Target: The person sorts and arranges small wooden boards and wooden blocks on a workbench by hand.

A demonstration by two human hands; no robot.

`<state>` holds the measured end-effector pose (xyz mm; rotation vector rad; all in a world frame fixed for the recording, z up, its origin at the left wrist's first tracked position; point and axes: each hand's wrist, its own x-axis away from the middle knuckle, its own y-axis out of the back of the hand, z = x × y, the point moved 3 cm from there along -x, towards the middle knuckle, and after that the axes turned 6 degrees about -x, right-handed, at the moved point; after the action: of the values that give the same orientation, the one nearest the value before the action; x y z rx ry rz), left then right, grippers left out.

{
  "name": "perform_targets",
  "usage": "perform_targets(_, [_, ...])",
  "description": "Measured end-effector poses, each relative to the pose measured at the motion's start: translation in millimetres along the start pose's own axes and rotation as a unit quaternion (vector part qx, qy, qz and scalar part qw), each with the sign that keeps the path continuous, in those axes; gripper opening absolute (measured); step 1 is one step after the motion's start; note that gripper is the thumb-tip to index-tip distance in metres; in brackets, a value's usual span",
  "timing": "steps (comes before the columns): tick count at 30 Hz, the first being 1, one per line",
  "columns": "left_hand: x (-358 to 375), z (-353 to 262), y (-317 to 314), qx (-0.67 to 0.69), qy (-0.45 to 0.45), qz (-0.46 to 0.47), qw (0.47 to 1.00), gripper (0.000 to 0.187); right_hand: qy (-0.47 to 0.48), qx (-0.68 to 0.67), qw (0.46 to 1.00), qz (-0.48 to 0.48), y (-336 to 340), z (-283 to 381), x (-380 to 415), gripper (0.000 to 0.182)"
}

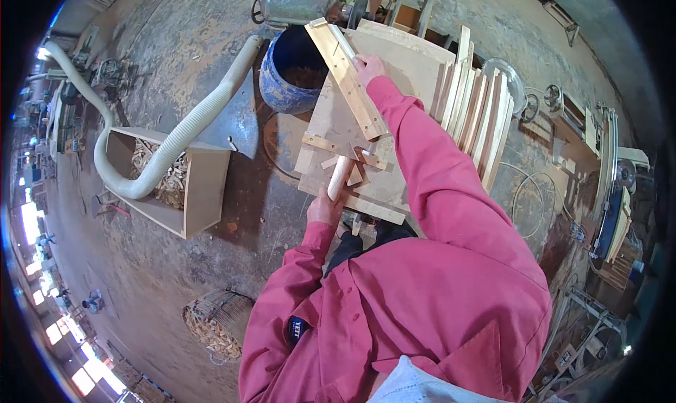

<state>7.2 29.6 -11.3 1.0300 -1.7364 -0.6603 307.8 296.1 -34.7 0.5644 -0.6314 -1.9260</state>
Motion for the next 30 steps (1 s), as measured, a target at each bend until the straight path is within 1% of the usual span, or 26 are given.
perform_targets(1, [-0.6, -0.5, 0.2, 0.004, -0.001, -0.002, 1.000, 0.040, -0.002, 0.001, 1.000, 0.000, -0.4, -0.4, -2.0, 0.031])
perform_targets(3, [-4.7, -2.7, -1.1, -0.004, 0.001, -0.002, 1.000, 0.040, 0.007, -0.052, 0.999, -0.015, 0.5, -1.2, -4.8, 0.031])
perform_targets(7, [-16.6, -6.3, -7.5, 0.007, 0.006, -0.022, 1.000, 0.041, -0.008, -0.043, 0.999, -0.006, 3.4, -5.1, -16.2, 0.030])
perform_targets(9, [-26.3, -9.5, -10.0, 0.003, 0.003, -0.026, 1.000, 0.041, 0.014, -0.042, 0.999, -0.013, 6.3, -7.6, -27.2, 0.030])
perform_targets(11, [-36.7, -13.7, -12.6, 0.000, 0.000, -0.032, 1.000, 0.041, 0.009, -0.049, 0.999, -0.010, 8.7, -10.4, -38.4, 0.030])
perform_targets(13, [-43.9, -23.9, -7.6, -0.013, -0.004, -0.037, 0.999, 0.041, 0.005, -0.056, 0.998, -0.006, 11.7, -11.0, -47.2, 0.030])
perform_targets(15, [-52.2, -34.7, -1.5, -0.011, -0.007, -0.033, 0.999, 0.040, 0.036, -0.074, 0.995, -0.047, 13.7, -13.7, -57.9, 0.022])
perform_targets(19, [-64.8, -55.3, 7.9, -0.008, -0.006, -0.036, 0.999, 0.038, 0.027, -0.089, 0.995, -0.044, 11.1, -27.4, -86.5, 0.022])
perform_targets(21, [-66.9, -63.7, 11.7, -0.010, -0.006, -0.042, 0.999, 0.038, -0.054, -0.135, 0.989, -0.039, 11.0, -33.1, -95.1, 0.023])
perform_targets(22, [-67.4, -66.0, 12.9, -0.012, -0.007, -0.048, 0.999, 0.038, -0.048, -0.136, 0.989, -0.037, 4.3, -44.8, -102.5, 0.023])
perform_targets(24, [-65.6, -66.6, 15.1, -0.004, -0.003, -0.056, 0.998, 0.038, -0.058, -0.070, 0.993, -0.076, -2.2, -66.1, -109.9, 0.026])
perform_targets(25, [-63.4, -64.7, 13.6, 0.000, 0.001, -0.053, 0.999, 0.038, -0.057, -0.069, 0.993, -0.074, 10.9, -53.1, -103.3, 0.026])
perform_targets(27, [-61.8, -57.4, 9.5, 0.000, -0.003, -0.053, 0.999, 0.037, -0.122, -0.079, 0.986, -0.086, 41.7, -36.1, -78.3, 0.030])
perform_targets(28, [-62.0, -53.4, 6.8, -0.002, -0.007, -0.056, 0.998, 0.037, -0.121, -0.074, 0.986, -0.085, 47.2, -30.9, -65.8, 0.030])
perform_targets(30, [-56.1, -45.7, 3.9, 0.003, -0.014, -0.066, 0.998, 0.036, -0.015, -0.006, 0.994, -0.112, 52.4, -16.7, -44.1, 0.033])
